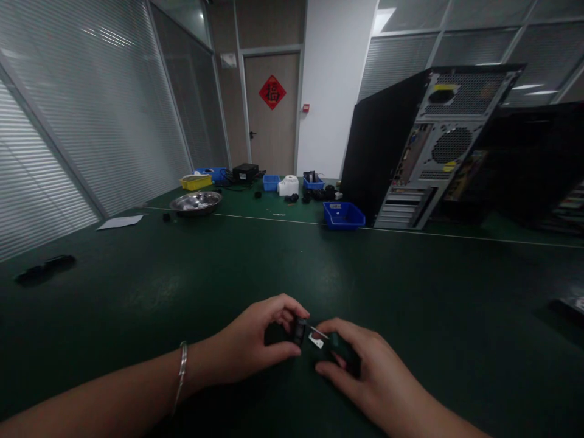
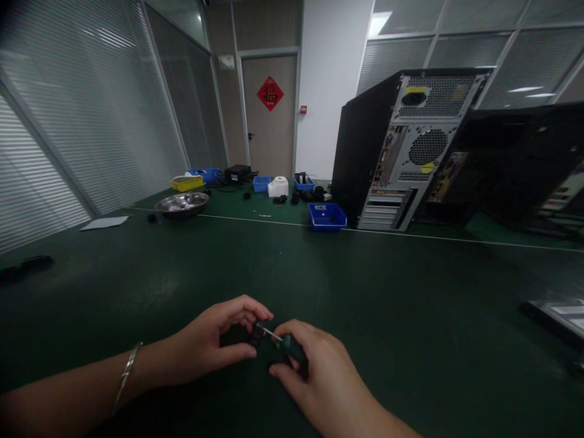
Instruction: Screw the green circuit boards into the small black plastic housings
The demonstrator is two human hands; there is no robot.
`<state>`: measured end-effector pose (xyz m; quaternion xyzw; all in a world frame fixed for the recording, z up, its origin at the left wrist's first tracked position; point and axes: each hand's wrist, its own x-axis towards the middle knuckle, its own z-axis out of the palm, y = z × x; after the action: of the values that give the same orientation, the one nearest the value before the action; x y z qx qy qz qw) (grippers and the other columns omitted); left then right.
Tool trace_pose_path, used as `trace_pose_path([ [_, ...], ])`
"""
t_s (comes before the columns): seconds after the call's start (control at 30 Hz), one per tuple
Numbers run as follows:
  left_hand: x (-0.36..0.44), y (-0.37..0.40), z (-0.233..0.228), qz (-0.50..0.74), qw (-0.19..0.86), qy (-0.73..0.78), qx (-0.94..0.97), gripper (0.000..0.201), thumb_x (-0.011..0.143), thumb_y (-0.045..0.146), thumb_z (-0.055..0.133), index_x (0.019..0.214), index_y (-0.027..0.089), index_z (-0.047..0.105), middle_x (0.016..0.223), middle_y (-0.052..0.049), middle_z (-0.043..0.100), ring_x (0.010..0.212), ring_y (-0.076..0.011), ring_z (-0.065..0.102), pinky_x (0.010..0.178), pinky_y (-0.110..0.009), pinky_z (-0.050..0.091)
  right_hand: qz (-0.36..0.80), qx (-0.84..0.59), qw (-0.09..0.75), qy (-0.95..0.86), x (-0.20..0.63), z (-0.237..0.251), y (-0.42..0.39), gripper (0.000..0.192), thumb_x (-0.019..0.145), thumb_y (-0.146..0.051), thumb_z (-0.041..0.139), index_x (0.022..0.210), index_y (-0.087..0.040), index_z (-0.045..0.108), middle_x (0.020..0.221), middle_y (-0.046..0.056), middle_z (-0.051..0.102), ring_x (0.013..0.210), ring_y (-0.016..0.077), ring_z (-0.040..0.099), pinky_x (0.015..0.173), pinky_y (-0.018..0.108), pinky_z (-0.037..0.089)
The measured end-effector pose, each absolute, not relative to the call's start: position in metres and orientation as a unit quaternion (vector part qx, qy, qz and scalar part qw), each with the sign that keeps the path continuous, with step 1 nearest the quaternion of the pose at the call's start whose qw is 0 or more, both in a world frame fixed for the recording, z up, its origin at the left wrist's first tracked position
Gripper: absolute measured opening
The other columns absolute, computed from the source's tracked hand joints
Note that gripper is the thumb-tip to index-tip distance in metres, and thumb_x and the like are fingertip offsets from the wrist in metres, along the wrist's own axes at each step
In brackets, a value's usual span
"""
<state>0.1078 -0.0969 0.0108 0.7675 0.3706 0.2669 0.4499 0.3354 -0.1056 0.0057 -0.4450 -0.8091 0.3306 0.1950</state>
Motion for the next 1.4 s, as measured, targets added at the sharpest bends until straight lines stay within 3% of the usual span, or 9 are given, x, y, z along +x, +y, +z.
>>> trace_pose_path([
  [0.13, 0.1095, -0.0985, 0.0148, 0.250, 0.426, 0.387, 0.779, 0.043, 0.079, 0.019, 0.070, 0.120, 0.020, 0.055, 0.111, -0.006, 0.061, 0.098, -0.0183, 0.058, 0.090, -0.035, 0.048, 0.326, -0.419, 0.212, -0.821, 0.3366, 0.0095, -0.1070, 0.035, 0.082, -0.017, 0.066, 0.115, -0.025, 0.063, 0.104, 0.003, 0.069, 0.095, 0.0208, 0.065, 0.083, 0.029, 0.048],
  [0.33, 0.1103, -0.0993, 0.0178, 0.248, 0.395, 0.399, 0.790, 0.043, 0.079, 0.023, 0.071, 0.119, 0.019, 0.057, 0.107, -0.007, 0.062, 0.094, -0.0190, 0.058, 0.087, -0.035, 0.048, 0.302, -0.404, 0.211, -0.837, 0.3368, 0.0124, -0.1058, 0.027, 0.085, -0.006, 0.055, 0.101, -0.024, 0.066, 0.094, 0.002, 0.062, 0.084, 0.0182, 0.063, 0.072, 0.027, 0.049],
  [0.5, 0.1093, -0.0988, 0.0161, 0.250, 0.394, 0.389, 0.794, 0.042, 0.080, 0.024, 0.070, 0.119, 0.019, 0.057, 0.109, -0.006, 0.062, 0.095, -0.0184, 0.058, 0.086, -0.034, 0.048, 0.307, -0.408, 0.210, -0.834, 0.3365, 0.0091, -0.1052, 0.015, 0.082, -0.009, 0.063, 0.089, -0.022, 0.064, 0.093, 0.001, 0.062, 0.084, 0.0183, 0.062, 0.072, 0.027, 0.048],
  [0.77, 0.1088, -0.0980, 0.0148, 0.253, 0.388, 0.381, 0.800, 0.042, 0.080, 0.024, 0.070, 0.119, 0.019, 0.056, 0.108, -0.006, 0.062, 0.094, -0.0181, 0.057, 0.086, -0.033, 0.048, 0.327, -0.402, 0.199, -0.832, 0.3371, 0.0121, -0.1065, 0.026, 0.079, -0.014, 0.072, 0.100, -0.027, 0.065, 0.100, 0.000, 0.063, 0.090, 0.0195, 0.062, 0.075, 0.029, 0.048],
  [0.93, 0.1083, -0.0982, 0.0153, 0.255, 0.388, 0.379, 0.800, 0.041, 0.080, 0.024, 0.070, 0.119, 0.020, 0.057, 0.107, -0.006, 0.062, 0.094, -0.0180, 0.058, 0.086, -0.033, 0.048, 0.333, -0.403, 0.198, -0.829, 0.3353, 0.0136, -0.1082, 0.022, 0.078, -0.013, 0.071, 0.096, -0.025, 0.068, 0.098, 0.001, 0.065, 0.089, 0.0197, 0.063, 0.075, 0.029, 0.048],
  [1.23, 0.1104, -0.0986, 0.0112, 0.269, 0.372, 0.372, 0.807, 0.047, 0.074, 0.038, 0.076, 0.114, 0.019, 0.060, 0.101, -0.006, 0.065, 0.089, -0.0176, 0.060, 0.081, -0.031, 0.049, 0.347, -0.397, 0.337, -0.780, 0.3368, 0.0125, -0.1070, 0.011, 0.084, -0.024, 0.069, 0.095, -0.022, 0.066, 0.094, 0.003, 0.061, 0.088, 0.0206, 0.061, 0.075, 0.031, 0.049],
  [1.4, 0.1153, -0.1041, 0.0119, 0.274, 0.384, 0.354, 0.808, 0.048, 0.069, 0.039, 0.079, 0.109, 0.018, 0.063, 0.097, -0.005, 0.066, 0.088, -0.0180, 0.061, 0.079, -0.030, 0.049, 0.360, -0.363, 0.351, -0.785, 0.3340, 0.0082, -0.1135, 0.014, 0.084, -0.024, 0.070, 0.097, -0.025, 0.065, 0.094, 0.002, 0.060, 0.085, 0.0191, 0.061, 0.073, 0.029, 0.048],
])
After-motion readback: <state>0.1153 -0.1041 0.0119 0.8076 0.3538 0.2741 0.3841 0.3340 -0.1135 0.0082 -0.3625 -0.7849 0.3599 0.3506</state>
